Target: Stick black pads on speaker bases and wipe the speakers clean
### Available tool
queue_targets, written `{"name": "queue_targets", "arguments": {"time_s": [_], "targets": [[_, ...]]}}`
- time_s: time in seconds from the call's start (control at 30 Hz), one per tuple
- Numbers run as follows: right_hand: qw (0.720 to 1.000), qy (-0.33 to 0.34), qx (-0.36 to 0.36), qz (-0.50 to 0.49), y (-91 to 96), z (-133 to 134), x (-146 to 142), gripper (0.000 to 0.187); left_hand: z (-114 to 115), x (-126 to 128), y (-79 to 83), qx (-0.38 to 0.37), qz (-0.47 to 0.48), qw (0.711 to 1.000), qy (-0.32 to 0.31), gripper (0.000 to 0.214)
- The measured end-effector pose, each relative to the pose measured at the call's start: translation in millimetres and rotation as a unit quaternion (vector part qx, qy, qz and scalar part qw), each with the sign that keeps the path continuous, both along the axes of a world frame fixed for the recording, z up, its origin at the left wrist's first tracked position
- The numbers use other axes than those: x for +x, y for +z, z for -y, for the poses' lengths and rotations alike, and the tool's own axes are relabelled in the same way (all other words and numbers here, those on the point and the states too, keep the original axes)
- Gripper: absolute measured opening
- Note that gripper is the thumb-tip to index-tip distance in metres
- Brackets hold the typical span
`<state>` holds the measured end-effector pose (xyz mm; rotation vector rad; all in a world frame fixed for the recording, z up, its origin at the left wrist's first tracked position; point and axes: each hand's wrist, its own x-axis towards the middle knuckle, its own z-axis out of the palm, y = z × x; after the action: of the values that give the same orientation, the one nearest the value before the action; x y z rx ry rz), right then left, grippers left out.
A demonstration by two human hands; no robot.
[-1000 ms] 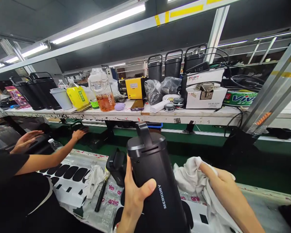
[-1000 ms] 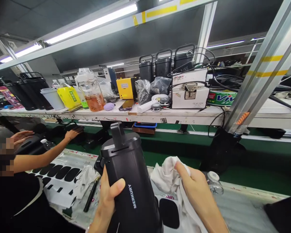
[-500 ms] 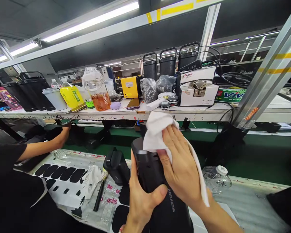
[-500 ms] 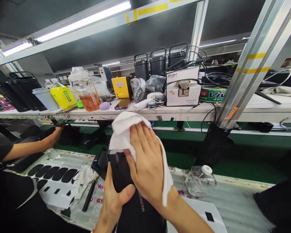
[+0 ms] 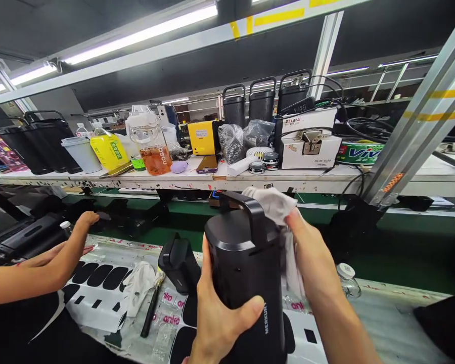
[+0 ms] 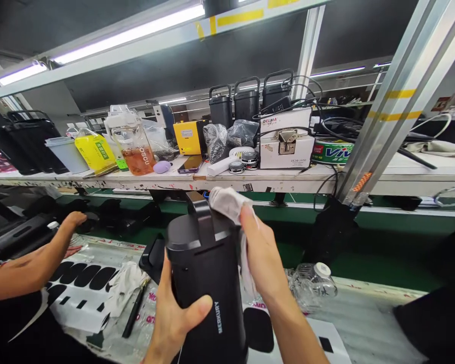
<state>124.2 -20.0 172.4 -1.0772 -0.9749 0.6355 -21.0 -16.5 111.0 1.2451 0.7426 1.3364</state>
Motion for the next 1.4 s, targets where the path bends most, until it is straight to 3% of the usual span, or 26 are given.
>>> {"name": "queue_targets", "arguments": {"time_s": [0.17, 0.33, 0.43, 0.67, 0.8, 0.87, 1.0, 1.07, 1.27, 1.4], "targets": [[0.993, 0.068, 0.008, -0.1, -9.8, 18.8, -8.4, 0.043, 1.7, -2.8, -1.0, -0.027, 0.005, 1.0, -0.005, 0.114], [0.996, 0.078, 0.001, -0.052, 1.3, 24.7, -10.0, 0.029, 1.7, -4.6, -1.9, -0.027, -0.009, 0.999, -0.034, 0.108], [0.996, 0.083, -0.02, -0.01, 5.4, 23.5, -8.3, 0.034, 1.9, -5.2, -2.1, -0.02, -0.013, 0.999, -0.049, 0.105], [0.994, 0.004, -0.026, -0.107, -6.8, 15.0, -9.8, 0.039, 6.1, -4.8, 1.1, -0.05, 0.009, 0.996, -0.074, 0.106], [0.994, 0.048, -0.007, -0.103, -8.2, 20.8, -11.9, 0.048, 8.7, -1.6, 6.0, -0.064, 0.043, 0.992, -0.104, 0.104], [0.996, 0.061, -0.01, -0.062, -3.4, 23.3, -12.7, 0.046, 9.2, 0.6, 7.3, -0.063, 0.063, 0.99, -0.113, 0.102], [0.996, 0.014, -0.029, 0.086, 8.0, 21.4, -14.1, 0.024, 8.6, 2.5, 6.4, -0.064, 0.069, 0.989, -0.11, 0.095], [0.996, 0.014, -0.033, 0.082, 9.3, 18.8, -14.2, 0.018, 7.8, 1.9, 5.5, -0.063, 0.056, 0.991, -0.103, 0.095], [0.996, 0.078, 0.002, 0.041, 3.3, 17.8, -11.9, 0.039, 5.8, -1.2, 5.8, -0.061, 0.04, 0.991, -0.109, 0.091], [0.994, 0.045, -0.039, 0.096, 6.3, 18.3, -13.7, 0.026, 5.9, -1.9, 5.6, -0.056, 0.041, 0.992, -0.105, 0.092]]}}
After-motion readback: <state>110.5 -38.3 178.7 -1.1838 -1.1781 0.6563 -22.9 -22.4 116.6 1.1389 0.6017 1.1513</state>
